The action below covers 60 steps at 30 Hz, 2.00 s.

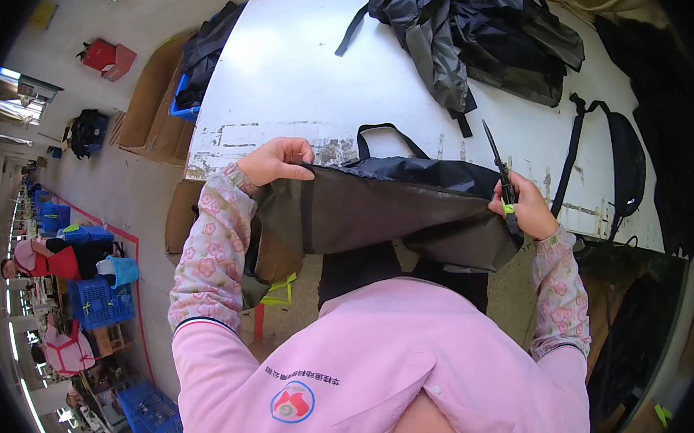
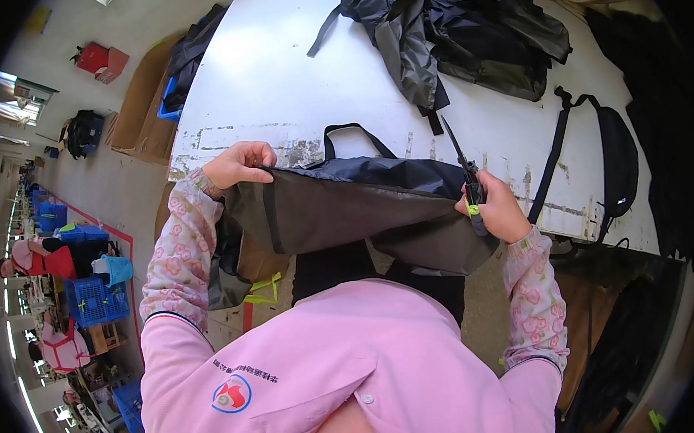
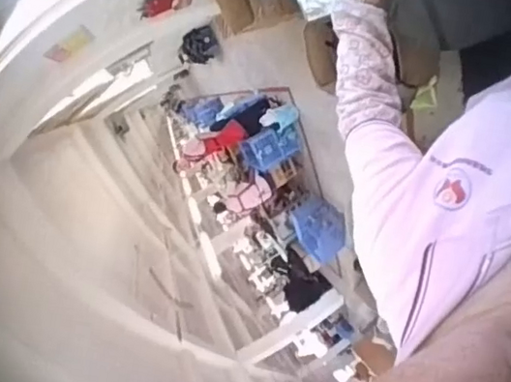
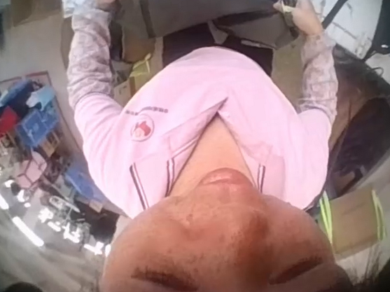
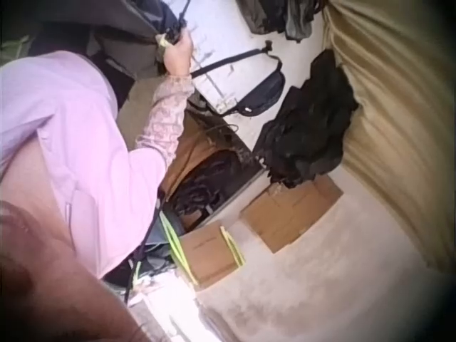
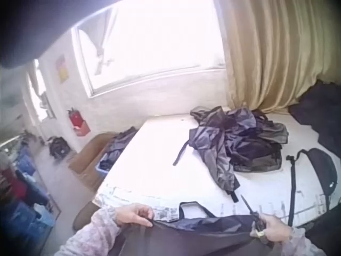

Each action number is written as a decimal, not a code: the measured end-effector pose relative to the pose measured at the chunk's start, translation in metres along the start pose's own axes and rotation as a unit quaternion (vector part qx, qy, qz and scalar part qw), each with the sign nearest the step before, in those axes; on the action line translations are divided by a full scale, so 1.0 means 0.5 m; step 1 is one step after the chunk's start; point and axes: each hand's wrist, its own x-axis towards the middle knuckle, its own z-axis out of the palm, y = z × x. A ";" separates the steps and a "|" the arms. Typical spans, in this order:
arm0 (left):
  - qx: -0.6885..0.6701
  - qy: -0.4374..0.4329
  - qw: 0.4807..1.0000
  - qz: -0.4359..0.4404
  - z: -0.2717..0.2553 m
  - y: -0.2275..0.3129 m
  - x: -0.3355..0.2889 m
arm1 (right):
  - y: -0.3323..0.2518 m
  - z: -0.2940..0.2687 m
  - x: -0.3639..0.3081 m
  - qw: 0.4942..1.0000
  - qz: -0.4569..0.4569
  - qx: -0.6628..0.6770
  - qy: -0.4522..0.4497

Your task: Trim and inspect fabric pieces for bag manufacturing on a factory assembly table.

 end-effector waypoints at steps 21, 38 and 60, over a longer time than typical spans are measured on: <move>0.095 0.096 0.988 0.078 0.105 0.085 -0.007 | -0.254 0.175 0.088 0.855 -0.328 -0.401 0.030; 0.108 0.090 0.985 0.099 0.121 0.077 -0.009 | -0.269 0.190 0.086 0.835 -0.310 -0.455 0.008; 0.163 0.092 0.979 0.081 0.132 0.092 -0.026 | -0.240 0.161 0.088 0.877 -0.304 -0.372 -0.020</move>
